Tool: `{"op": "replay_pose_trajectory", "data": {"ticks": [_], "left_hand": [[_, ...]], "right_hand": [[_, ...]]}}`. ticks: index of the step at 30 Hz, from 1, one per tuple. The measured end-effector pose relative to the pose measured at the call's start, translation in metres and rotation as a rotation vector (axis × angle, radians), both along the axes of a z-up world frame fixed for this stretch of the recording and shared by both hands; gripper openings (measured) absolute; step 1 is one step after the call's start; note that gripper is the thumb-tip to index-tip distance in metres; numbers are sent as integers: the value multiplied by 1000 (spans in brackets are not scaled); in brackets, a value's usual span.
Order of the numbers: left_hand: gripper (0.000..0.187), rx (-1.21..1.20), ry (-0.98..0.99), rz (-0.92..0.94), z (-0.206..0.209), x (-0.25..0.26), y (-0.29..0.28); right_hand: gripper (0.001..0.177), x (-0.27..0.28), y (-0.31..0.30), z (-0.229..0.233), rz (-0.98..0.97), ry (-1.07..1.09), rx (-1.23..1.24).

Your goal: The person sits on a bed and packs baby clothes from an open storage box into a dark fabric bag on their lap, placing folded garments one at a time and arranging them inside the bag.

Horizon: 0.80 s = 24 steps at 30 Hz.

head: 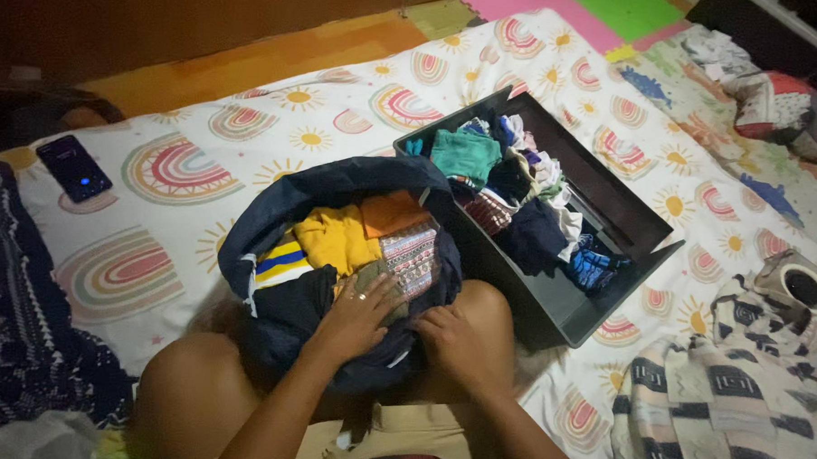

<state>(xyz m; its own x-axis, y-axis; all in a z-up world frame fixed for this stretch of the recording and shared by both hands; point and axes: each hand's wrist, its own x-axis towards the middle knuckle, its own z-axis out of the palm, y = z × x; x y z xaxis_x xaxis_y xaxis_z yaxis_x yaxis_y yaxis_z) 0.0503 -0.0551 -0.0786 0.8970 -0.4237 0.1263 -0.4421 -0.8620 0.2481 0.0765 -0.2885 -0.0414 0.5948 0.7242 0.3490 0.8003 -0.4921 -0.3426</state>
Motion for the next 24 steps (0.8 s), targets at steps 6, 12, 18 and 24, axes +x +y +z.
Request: {"op": "replay_pose_trajectory", "data": {"ticks": [6,12,18,24], "left_hand": [[75,15,27,8,0,2,-1],[67,-400,163,76,27,10,-35],[65,-988,309,8,50,-4,-79],[63,-1075,183,50,58,-20,-37]], "right_hand": [[28,-1,-5,-20,-38,38,54],[36,19,3,2,161,80,115],[35,56,65,70,236,-138,59],[44,61,154,64,542,64,-130]]}}
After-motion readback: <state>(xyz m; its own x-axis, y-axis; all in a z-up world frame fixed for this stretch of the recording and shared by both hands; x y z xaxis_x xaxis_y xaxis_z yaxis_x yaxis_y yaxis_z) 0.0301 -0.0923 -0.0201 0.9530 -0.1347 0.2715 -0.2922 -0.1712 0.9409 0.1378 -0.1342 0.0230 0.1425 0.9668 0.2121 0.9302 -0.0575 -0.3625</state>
